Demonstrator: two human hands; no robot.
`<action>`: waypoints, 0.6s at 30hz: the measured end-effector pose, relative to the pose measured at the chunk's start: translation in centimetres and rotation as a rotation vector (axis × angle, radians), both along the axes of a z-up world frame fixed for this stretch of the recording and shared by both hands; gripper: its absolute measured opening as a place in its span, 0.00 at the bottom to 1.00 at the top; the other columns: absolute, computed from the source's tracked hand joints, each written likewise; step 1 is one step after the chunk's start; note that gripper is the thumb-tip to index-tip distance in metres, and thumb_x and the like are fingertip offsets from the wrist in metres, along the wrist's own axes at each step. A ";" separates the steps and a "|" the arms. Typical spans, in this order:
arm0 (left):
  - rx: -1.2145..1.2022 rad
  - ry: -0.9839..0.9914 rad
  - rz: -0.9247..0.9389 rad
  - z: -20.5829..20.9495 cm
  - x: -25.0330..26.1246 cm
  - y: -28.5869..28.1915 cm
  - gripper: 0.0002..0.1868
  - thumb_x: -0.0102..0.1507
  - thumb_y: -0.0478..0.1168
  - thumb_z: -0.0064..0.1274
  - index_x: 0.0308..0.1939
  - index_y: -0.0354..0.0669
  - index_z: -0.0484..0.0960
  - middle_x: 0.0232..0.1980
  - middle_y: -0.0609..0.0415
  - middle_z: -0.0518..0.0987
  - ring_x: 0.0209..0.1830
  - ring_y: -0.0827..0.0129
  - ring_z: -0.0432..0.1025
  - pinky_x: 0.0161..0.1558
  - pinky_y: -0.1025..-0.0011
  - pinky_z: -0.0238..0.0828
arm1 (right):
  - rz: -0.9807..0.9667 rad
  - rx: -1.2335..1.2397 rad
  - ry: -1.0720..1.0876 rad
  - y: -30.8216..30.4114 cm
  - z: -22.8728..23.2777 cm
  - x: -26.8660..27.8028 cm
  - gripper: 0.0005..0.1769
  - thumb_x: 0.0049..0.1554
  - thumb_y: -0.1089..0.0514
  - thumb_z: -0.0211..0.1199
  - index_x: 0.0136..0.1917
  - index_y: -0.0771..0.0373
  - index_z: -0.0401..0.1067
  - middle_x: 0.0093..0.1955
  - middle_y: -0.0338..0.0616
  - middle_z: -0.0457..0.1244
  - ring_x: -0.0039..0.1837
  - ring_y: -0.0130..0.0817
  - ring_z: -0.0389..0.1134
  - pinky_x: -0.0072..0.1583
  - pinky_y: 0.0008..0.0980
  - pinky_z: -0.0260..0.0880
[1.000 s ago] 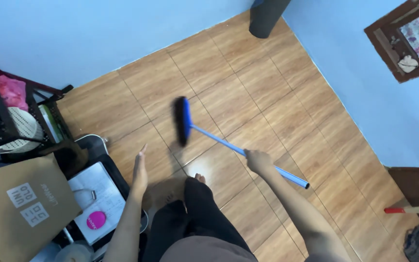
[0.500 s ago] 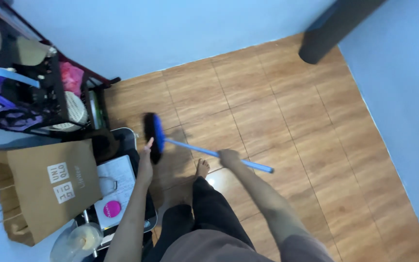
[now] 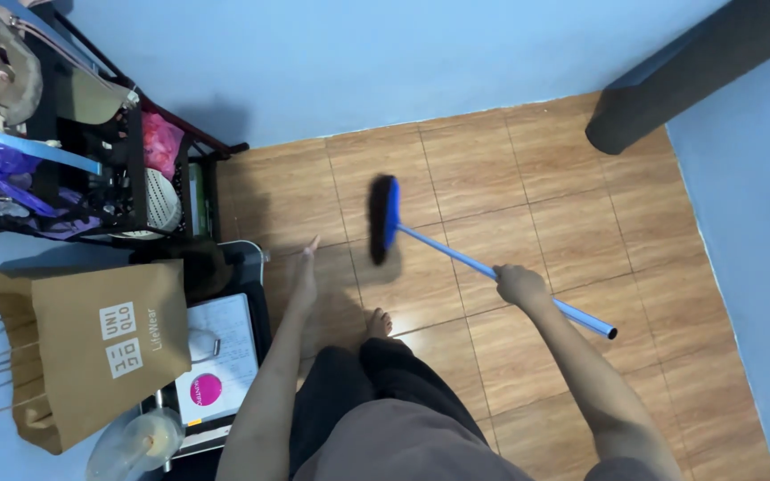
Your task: Sweeping the tiled floor of a room using a broom.
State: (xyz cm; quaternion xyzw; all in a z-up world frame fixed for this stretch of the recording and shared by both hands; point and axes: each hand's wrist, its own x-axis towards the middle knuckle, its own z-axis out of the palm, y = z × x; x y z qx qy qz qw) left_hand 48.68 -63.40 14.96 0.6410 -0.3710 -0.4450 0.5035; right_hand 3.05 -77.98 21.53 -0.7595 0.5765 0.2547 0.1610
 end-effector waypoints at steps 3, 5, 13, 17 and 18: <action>0.061 0.048 0.055 -2.6 0.1 -1.2 0.38 0.73 0.63 0.20 0.76 0.44 0.65 0.79 0.42 0.60 0.81 0.55 0.49 0.77 0.62 0.34 | -0.022 0.058 -0.098 -1.8 1.9 3.5 0.20 0.60 0.52 0.55 0.65 0.44 0.74 0.55 0.49 0.70 0.57 0.51 0.72 0.56 0.53 0.72; 0.088 0.029 0.091 0.4 0.7 -1.6 0.38 0.73 0.63 0.21 0.76 0.45 0.67 0.79 0.44 0.62 0.80 0.56 0.52 0.77 0.63 0.38 | 0.019 0.104 -0.158 -2.6 1.7 7.8 0.22 0.59 0.54 0.54 0.66 0.44 0.73 0.55 0.51 0.71 0.57 0.51 0.72 0.57 0.53 0.72; 0.069 0.142 0.178 2.3 5.8 -3.0 0.36 0.73 0.62 0.24 0.76 0.45 0.65 0.80 0.44 0.61 0.82 0.57 0.50 0.77 0.63 0.37 | 0.242 0.175 -0.316 -4.8 -2.8 28.7 0.21 0.59 0.58 0.52 0.63 0.48 0.74 0.52 0.51 0.70 0.55 0.53 0.72 0.54 0.55 0.71; 0.120 0.066 0.163 2.2 9.1 -4.7 0.36 0.74 0.61 0.22 0.76 0.43 0.65 0.79 0.45 0.62 0.81 0.59 0.52 0.77 0.64 0.39 | 0.324 0.168 -0.184 -7.0 -3.5 36.7 0.20 0.59 0.59 0.54 0.64 0.53 0.72 0.52 0.53 0.71 0.56 0.51 0.74 0.54 0.53 0.75; 0.076 0.059 0.147 0.8 10.1 -5.1 0.36 0.75 0.60 0.21 0.76 0.41 0.65 0.79 0.45 0.63 0.81 0.59 0.53 0.78 0.64 0.39 | 0.329 0.155 -0.152 -7.5 -3.3 38.4 0.18 0.60 0.58 0.55 0.63 0.54 0.73 0.53 0.53 0.71 0.56 0.51 0.74 0.55 0.53 0.75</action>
